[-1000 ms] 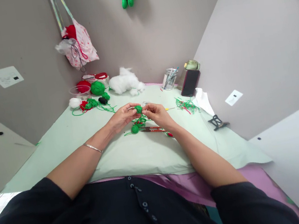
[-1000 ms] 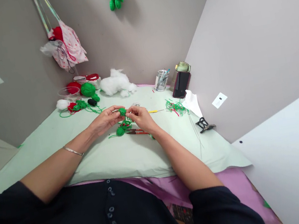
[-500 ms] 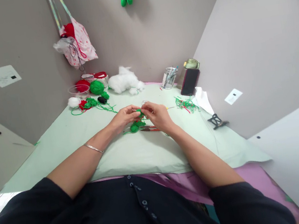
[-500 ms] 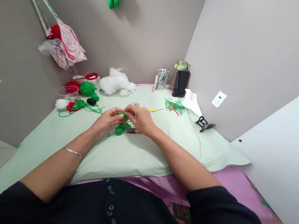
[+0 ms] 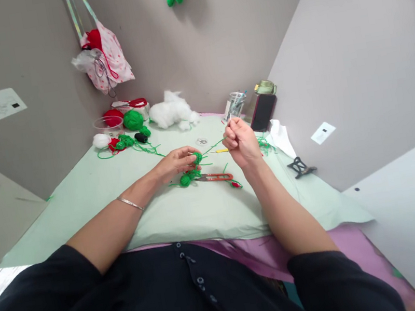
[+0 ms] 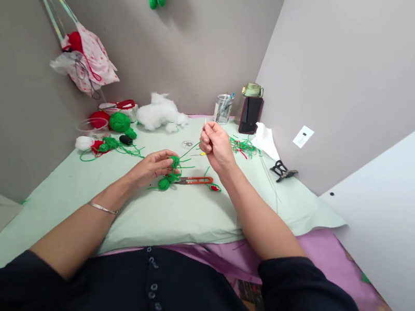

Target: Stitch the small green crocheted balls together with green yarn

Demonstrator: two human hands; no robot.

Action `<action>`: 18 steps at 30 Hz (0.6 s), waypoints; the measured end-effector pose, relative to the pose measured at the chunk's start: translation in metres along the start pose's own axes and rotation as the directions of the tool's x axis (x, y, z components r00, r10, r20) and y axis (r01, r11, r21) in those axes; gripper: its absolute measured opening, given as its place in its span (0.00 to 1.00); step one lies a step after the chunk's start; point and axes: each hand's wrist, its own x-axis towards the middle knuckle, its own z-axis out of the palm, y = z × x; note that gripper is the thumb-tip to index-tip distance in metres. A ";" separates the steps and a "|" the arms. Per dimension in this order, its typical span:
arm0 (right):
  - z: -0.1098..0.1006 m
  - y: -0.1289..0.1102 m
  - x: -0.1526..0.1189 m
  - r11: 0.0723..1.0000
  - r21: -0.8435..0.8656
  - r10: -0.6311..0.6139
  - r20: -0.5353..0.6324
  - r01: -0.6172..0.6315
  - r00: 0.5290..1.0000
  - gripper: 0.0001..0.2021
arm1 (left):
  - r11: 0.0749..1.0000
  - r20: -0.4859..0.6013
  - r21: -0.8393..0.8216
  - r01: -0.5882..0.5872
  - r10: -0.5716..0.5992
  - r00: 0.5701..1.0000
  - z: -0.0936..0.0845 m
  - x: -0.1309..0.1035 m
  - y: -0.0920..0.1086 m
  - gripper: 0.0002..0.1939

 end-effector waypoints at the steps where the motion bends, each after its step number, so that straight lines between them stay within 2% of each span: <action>1: 0.000 0.000 0.000 1.000 -0.002 -0.001 0.004 0.001 1.000 0.15 | 1.000 0.002 -0.003 -0.007 0.007 1.000 -0.001 0.000 0.000 0.23; 5: -0.001 0.004 0.000 0.999 0.000 -0.045 -0.015 0.045 0.999 0.15 | 1.000 0.002 -0.008 -0.029 0.029 1.000 -0.003 -0.001 -0.001 0.22; 8: 0.006 0.014 -0.005 0.999 0.005 -0.049 -0.042 0.050 0.998 0.15 | 0.999 0.057 0.035 0.019 -0.021 0.998 0.000 -0.001 -0.005 0.23; 10: 0.012 0.022 -0.009 0.999 -0.022 0.049 0.041 -0.048 0.998 0.15 | 0.998 0.093 0.054 0.041 -0.046 0.995 0.001 0.000 -0.008 0.24; 12: 0.014 0.027 -0.008 0.972 -0.081 0.234 0.199 -0.222 0.952 0.13 | 0.997 0.104 0.052 0.051 -0.056 0.993 0.001 0.001 -0.009 0.25; 13: 0.013 0.027 -0.005 0.972 -0.058 0.234 0.175 -0.227 0.957 0.12 | 0.998 0.097 0.046 0.052 -0.057 0.994 0.001 0.001 -0.009 0.24; 14: 0.009 0.026 -0.001 0.985 -0.006 0.172 0.069 -0.172 0.983 0.13 | 0.998 0.086 0.038 0.055 -0.058 0.995 0.000 0.002 -0.009 0.24; 16: -0.001 0.022 0.008 0.992 0.060 0.115 -0.074 -0.110 0.991 0.16 | 0.999 0.049 0.013 0.051 -0.052 0.997 -0.002 0.002 -0.007 0.24; 18: -0.010 0.018 0.013 0.991 0.080 0.118 -0.100 -0.110 0.988 0.16 | 0.998 0.025 -0.009 0.056 -0.056 0.998 -0.004 0.003 -0.006 0.24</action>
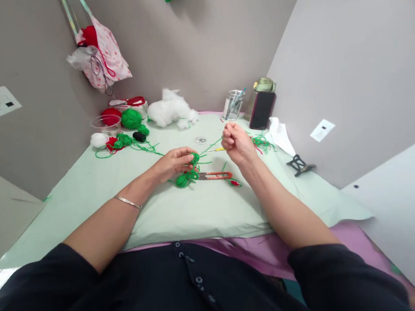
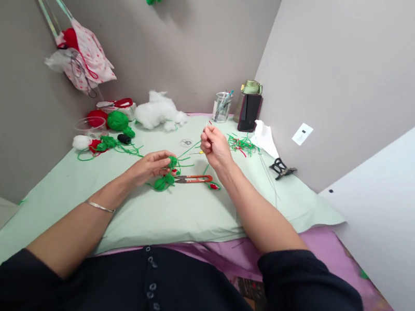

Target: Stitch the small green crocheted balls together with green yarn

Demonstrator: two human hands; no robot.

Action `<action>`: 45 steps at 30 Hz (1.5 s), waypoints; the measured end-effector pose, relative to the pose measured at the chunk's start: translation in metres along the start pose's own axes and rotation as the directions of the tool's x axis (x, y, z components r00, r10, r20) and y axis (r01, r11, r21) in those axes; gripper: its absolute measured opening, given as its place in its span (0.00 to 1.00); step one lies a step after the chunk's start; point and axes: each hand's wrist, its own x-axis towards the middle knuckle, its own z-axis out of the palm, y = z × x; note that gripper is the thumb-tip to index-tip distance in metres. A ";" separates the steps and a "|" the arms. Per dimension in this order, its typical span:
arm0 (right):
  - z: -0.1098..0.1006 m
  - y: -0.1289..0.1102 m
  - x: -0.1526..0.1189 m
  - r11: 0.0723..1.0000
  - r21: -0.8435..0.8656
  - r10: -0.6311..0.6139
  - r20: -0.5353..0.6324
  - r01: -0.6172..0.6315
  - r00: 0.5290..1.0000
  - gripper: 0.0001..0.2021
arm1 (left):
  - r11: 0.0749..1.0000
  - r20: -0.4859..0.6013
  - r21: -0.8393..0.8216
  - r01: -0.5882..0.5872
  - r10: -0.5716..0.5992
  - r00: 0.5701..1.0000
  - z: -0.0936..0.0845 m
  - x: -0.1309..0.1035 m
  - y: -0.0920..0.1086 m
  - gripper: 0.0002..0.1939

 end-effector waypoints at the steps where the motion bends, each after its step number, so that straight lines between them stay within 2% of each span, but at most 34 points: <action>1: -0.002 -0.002 0.001 1.000 -0.014 0.002 0.017 -0.001 1.000 0.16 | 1.000 -0.010 -0.009 0.003 -0.003 1.000 -0.001 0.000 0.000 0.25; 4: 0.000 -0.003 -0.005 0.991 -0.132 0.013 0.119 0.003 0.993 0.16 | 0.999 -0.045 -0.037 -0.014 0.012 0.999 -0.002 -0.001 0.001 0.25; 7: 0.007 -0.001 -0.015 0.945 -0.325 0.021 0.209 0.049 0.978 0.16 | 0.998 -0.064 -0.049 -0.032 0.029 0.998 -0.001 -0.003 0.003 0.24; 12: 0.013 0.006 -0.023 0.769 -0.611 0.021 0.313 0.185 0.950 0.13 | 0.999 -0.044 -0.031 -0.028 0.026 0.999 0.000 -0.003 0.005 0.24; 17: 0.016 0.016 -0.025 0.634 -0.723 0.044 0.387 0.274 0.921 0.11 | 1.000 -0.028 0.000 -0.020 0.020 0.999 -0.001 -0.003 0.003 0.23; 19: 0.014 0.017 -0.023 0.565 -0.763 -0.034 0.360 0.315 0.932 0.07 | 1.000 -0.021 0.008 -0.010 0.010 1.000 -0.002 -0.003 0.003 0.24; 22: 0.009 0.016 -0.018 0.479 -0.811 -0.222 0.260 0.337 0.940 0.03 | 1.000 -0.014 0.009 -0.003 0.004 1.000 -0.003 -0.003 0.002 0.25; 24: 0.006 0.014 -0.014 0.532 -0.790 -0.233 0.210 0.306 0.949 0.04 | 1.000 -0.026 0.004 -0.010 0.010 1.000 -0.003 -0.002 0.002 0.24; 28: 0.004 0.012 -0.011 0.811 -0.553 -0.068 0.237 0.192 0.969 0.08 | 1.000 -0.055 -0.003 -0.021 0.021 0.998 -0.003 -0.003 0.003 0.24; 31: 0.003 0.007 -0.008 0.924 -0.345 -0.100 0.201 0.166 0.974 0.09 | 1.000 -0.062 -0.001 -0.025 0.025 0.998 -0.001 -0.004 0.004 0.23; 36: -0.002 -0.003 -0.003 0.977 -0.135 -0.171 -0.018 0.167 0.985 0.09 | 0.999 -0.068 0.011 -0.033 0.033 0.997 -0.001 -0.005 0.007 0.23; 41: 0.000 -0.006 -0.005 0.985 -0.029 -0.175 -0.148 0.173 0.973 0.05 | 0.998 -0.063 0.011 -0.057 0.058 0.996 -0.002 -0.004 0.007 0.22; 45: -0.006 -0.009 -0.002 0.978 0.026 -0.196 -0.207 0.205 0.959 0.05 | 0.997 -0.074 0.016 -0.069 0.070 0.995 -0.003 -0.004 0.007 0.21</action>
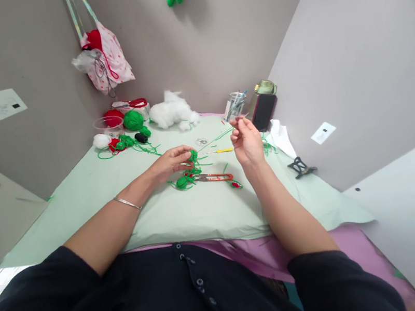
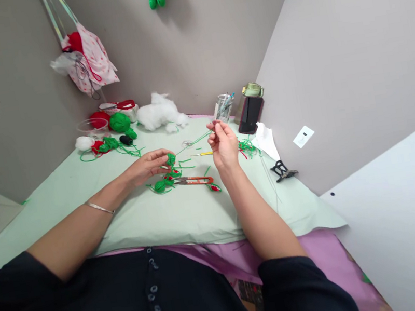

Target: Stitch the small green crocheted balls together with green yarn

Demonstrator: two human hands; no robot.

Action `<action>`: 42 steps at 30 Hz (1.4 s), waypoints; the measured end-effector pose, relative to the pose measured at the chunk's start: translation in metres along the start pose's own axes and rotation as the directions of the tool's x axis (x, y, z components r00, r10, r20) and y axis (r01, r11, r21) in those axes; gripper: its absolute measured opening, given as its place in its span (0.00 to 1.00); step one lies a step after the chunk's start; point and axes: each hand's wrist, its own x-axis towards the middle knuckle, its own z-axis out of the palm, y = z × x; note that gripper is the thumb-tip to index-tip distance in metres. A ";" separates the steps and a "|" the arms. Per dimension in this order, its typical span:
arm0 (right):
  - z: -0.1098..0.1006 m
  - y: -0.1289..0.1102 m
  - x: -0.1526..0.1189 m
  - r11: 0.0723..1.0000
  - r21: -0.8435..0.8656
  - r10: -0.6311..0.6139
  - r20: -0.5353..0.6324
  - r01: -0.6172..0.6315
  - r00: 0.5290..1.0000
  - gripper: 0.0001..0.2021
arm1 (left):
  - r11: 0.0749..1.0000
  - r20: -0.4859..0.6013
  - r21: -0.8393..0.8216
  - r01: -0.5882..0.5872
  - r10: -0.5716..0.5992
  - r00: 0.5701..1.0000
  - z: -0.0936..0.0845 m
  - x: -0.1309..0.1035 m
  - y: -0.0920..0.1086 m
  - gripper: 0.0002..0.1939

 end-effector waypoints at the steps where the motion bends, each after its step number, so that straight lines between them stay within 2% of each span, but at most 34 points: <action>1: -0.002 -0.001 0.002 1.000 -0.007 -0.014 0.002 0.014 1.000 0.06 | 1.000 -0.001 -0.001 -0.003 0.003 1.000 0.000 0.000 0.000 0.21; 3: -0.003 -0.003 0.003 0.998 -0.052 -0.025 0.045 0.027 0.999 0.08 | 1.000 -0.001 -0.008 -0.015 0.015 1.000 -0.002 0.000 0.001 0.21; 6: 0.001 -0.004 -0.004 0.981 -0.194 0.022 0.190 0.015 0.981 0.11 | 0.999 0.009 -0.022 -0.044 0.044 0.999 -0.003 0.000 0.001 0.22; 8: 0.008 -0.003 -0.014 0.944 -0.327 0.061 0.315 0.048 0.947 0.12 | 0.997 0.014 -0.033 -0.063 0.064 0.998 -0.004 0.000 0.001 0.23; 12: 0.018 0.004 -0.035 0.811 -0.532 0.070 0.500 0.242 0.863 0.09 | 0.994 0.021 -0.042 -0.100 0.101 0.995 -0.004 0.001 0.000 0.23; 18: 0.016 0.013 -0.040 0.590 -0.697 0.135 0.582 0.407 0.802 0.11 | 0.995 0.011 -0.029 -0.094 0.095 0.995 -0.006 0.002 -0.001 0.22; 22: 0.015 0.013 -0.039 0.519 -0.720 0.146 0.606 0.461 0.782 0.11 | 0.994 0.002 -0.024 -0.109 0.109 0.994 -0.006 0.002 0.000 0.21; 33: 0.015 0.015 -0.039 0.472 -0.759 0.205 0.589 0.449 0.781 0.10 | 0.993 -0.057 0.023 -0.115 0.117 0.992 -0.006 0.003 -0.002 0.23; 42: 0.011 0.031 -0.033 0.647 -0.688 0.231 0.587 0.328 0.776 0.08 | 0.988 -0.095 0.103 -0.112 0.122 0.988 -0.009 0.006 -0.006 0.24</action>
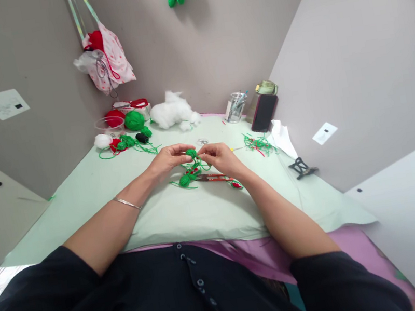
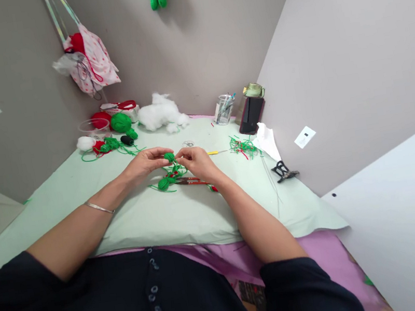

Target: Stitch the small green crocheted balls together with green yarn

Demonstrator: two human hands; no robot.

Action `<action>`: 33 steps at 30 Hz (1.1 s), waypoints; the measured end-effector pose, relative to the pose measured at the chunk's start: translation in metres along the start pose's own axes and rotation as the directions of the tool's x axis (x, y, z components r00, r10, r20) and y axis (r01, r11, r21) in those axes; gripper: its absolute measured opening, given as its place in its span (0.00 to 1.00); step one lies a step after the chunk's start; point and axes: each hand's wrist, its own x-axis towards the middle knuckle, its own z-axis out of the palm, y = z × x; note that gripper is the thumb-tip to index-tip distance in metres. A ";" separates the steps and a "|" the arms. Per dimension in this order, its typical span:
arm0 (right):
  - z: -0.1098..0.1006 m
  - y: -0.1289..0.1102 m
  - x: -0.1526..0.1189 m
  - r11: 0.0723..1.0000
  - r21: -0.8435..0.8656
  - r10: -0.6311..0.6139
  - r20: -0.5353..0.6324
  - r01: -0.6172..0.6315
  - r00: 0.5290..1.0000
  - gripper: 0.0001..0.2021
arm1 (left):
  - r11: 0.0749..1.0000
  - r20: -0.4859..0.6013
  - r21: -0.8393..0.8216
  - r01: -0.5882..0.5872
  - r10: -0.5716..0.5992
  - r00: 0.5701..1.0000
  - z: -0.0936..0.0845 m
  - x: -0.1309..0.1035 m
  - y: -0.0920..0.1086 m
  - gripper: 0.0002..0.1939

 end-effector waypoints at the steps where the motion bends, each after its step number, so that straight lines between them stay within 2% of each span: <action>1: 0.001 0.002 0.001 1.000 0.022 0.006 0.003 -0.006 1.000 0.09 | 1.000 -0.004 0.009 -0.008 0.008 1.000 0.000 0.001 -0.001 0.24; 6: 0.005 0.008 0.002 0.996 0.085 0.039 0.026 -0.041 0.999 0.09 | 0.999 -0.024 0.023 -0.036 0.036 0.999 0.000 0.003 -0.005 0.22; 14: -0.006 0.004 0.003 0.974 0.224 0.006 0.083 -0.025 0.997 0.12 | 0.998 -0.016 -0.025 -0.051 0.050 0.999 0.002 0.000 0.001 0.21; 19: 0.001 0.005 0.001 0.946 0.318 0.039 0.086 -0.065 0.996 0.14 | 0.998 -0.026 -0.063 -0.031 0.029 0.999 0.003 0.000 0.002 0.22; 25: 0.011 0.008 0.001 0.958 0.286 0.024 0.032 -0.032 0.999 0.13 | 0.999 -0.048 -0.022 -0.030 0.029 0.998 0.003 0.001 -0.002 0.25; 30: 0.016 0.012 0.002 0.979 0.190 0.069 0.011 -0.069 0.998 0.08 | 0.999 -0.078 0.033 -0.022 0.025 0.997 0.003 0.002 -0.005 0.25; 33: 0.018 0.013 0.002 0.965 0.244 0.097 0.009 -0.096 0.995 0.08 | 0.997 -0.078 0.065 -0.042 0.047 0.996 0.003 0.003 -0.005 0.25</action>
